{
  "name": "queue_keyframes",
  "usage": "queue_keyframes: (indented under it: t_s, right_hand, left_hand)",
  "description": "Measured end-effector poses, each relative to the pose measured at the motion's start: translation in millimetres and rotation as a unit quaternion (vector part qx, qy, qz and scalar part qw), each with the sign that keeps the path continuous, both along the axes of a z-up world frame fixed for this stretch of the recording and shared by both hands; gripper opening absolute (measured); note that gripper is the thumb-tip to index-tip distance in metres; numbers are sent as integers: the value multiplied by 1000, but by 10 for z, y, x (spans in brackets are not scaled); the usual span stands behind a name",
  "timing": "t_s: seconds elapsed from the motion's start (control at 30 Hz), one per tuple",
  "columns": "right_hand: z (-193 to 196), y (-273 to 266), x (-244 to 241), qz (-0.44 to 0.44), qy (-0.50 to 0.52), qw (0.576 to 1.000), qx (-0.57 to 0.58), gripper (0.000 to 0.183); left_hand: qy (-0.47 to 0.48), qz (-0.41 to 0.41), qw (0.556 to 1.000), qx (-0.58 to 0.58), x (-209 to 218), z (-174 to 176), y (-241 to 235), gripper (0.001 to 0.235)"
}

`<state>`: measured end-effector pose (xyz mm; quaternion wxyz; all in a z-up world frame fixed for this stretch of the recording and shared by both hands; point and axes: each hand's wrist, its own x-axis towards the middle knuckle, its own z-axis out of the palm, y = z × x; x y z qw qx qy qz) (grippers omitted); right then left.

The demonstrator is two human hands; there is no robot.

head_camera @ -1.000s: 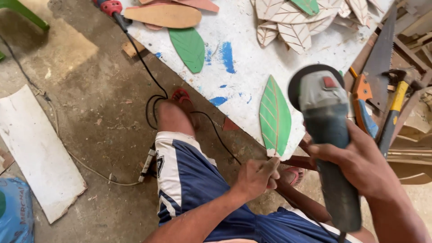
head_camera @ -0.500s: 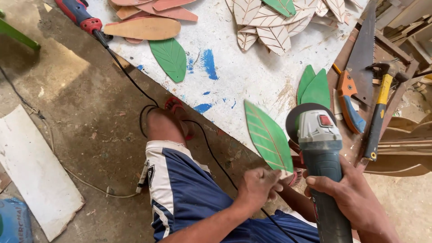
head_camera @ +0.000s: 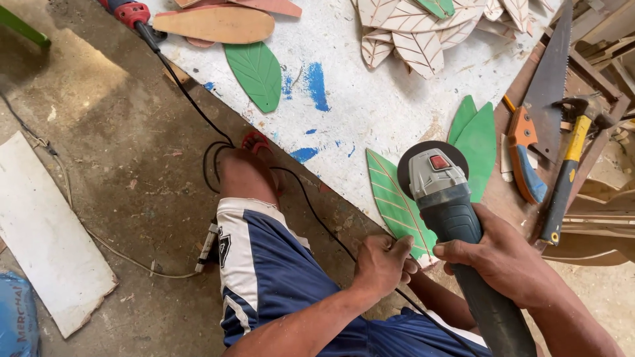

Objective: Sanding the edges of leaf-shaped wooden pieces using an angle grinder

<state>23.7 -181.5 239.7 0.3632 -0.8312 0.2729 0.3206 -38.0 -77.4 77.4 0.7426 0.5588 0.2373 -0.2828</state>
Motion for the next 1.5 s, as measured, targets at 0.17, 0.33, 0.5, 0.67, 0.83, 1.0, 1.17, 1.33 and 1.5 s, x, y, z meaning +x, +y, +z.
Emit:
queue_keyframes:
  t_s: [0.17, 0.33, 0.5, 0.67, 0.83, 1.0, 1.17, 1.33, 1.5]
  right_hand:
    - [68, 129, 76, 41, 23, 998, -44, 31]
    - [-7, 111, 112, 56, 37, 996, -55, 32]
    - [-33, 127, 138, 54, 33, 997, -51, 34]
    - [-110, 172, 204, 34, 10, 999, -25, 40]
    - [-54, 210, 174, -31, -35, 999, 16, 37]
    - [30, -20, -38, -17, -15, 1000, -22, 34]
    - [23, -72, -177, -6, 13, 999, -48, 40]
    - [-104, -163, -208, -6, 11, 1000, -21, 34]
    - [-131, -170, -209, -4, 6, 1000, 0, 35]
  left_hand:
    - [9, -6, 1000, 8, 12, -16, -3, 48]
    - [0, -4, 1000, -3, 11, -43, -5, 47]
    - [0, -15, 1000, 6, 12, -53, 1, 48]
    - [-17, -18, 1000, 19, 5, 48, 29, 47]
    - [-3, -3, 1000, 6, -36, 137, 13, 44]
    - [-22, -29, 999, 16, -66, -12, -44, 46]
    - [-28, -13, 1000, 6, -103, -151, -159, 44]
    - [-27, -17, 999, 27, -87, -162, -168, 44]
    - [-30, -11, 999, 8, -86, -146, -162, 44]
